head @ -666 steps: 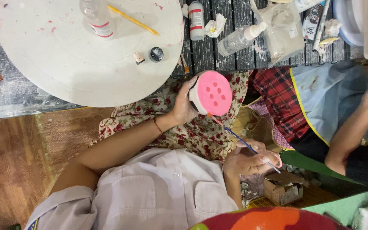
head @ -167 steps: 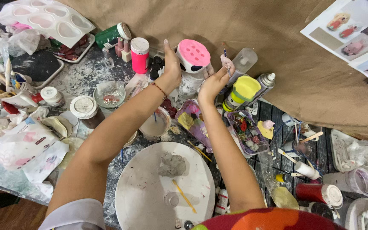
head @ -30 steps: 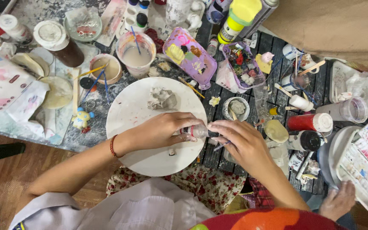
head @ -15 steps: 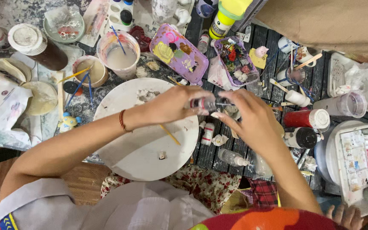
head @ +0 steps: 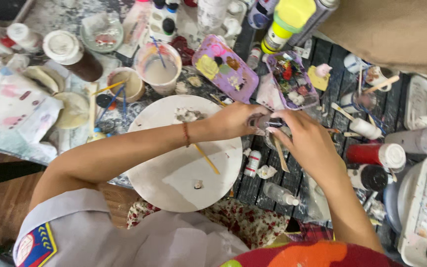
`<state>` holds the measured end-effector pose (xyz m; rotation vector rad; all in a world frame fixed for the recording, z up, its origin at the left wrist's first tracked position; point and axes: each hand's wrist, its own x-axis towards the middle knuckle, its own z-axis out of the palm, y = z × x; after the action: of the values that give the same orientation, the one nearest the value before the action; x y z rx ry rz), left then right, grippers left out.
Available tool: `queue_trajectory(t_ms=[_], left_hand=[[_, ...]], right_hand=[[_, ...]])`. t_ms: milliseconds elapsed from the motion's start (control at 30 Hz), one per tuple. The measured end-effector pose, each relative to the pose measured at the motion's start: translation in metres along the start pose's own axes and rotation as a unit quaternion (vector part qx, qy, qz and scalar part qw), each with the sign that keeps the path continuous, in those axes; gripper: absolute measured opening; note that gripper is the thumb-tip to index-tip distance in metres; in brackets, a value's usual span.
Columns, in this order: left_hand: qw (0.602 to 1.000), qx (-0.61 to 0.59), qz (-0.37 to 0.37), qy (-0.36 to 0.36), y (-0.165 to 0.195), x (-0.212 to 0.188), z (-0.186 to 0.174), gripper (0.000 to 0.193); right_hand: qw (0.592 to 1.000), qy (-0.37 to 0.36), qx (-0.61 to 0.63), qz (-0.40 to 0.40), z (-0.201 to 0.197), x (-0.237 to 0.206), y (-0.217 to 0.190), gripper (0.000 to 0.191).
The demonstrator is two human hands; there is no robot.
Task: The person paints the top surface of a small pink ceramic object with a brush, repeatedly dipping the brush into a bottle of paint. Later, the person switches to a yellow ceramic object and applies yellow paint from a palette.
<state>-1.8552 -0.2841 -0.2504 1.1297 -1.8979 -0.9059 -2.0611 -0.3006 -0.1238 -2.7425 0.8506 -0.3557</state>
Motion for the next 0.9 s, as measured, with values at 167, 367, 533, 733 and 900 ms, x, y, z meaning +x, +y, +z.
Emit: queue_trajectory(t_ms=[167,367,533,733,900], left_hand=[[0.998,0.002,-0.040,-0.045,-0.030,0.005,0.011,0.037],[0.988,0.131,0.003,-0.081,-0.053,0.016,0.032,0.041],[0.973,0.213,0.044,-0.074,-0.040,0.028,0.012,0.053],[0.942,0.289,-0.072,-0.153,-0.016,0.054,-0.018,0.056],[0.987,0.065,-0.098,0.114,-0.045,0.095,-0.025,0.057]], right_hand=[[0.995,-0.068,-0.047,0.060,0.024,0.008,0.005,0.028],[0.988,-0.092,-0.112,0.046,0.063,-0.003,0.018,0.025],[0.995,-0.066,-0.066,0.045,0.067,-0.027,0.027,0.034],[0.999,-0.051,0.000,0.001,0.054,-0.033,0.018,0.046],[0.967,-0.208,0.072,0.127,0.035,-0.012,0.041,0.082]])
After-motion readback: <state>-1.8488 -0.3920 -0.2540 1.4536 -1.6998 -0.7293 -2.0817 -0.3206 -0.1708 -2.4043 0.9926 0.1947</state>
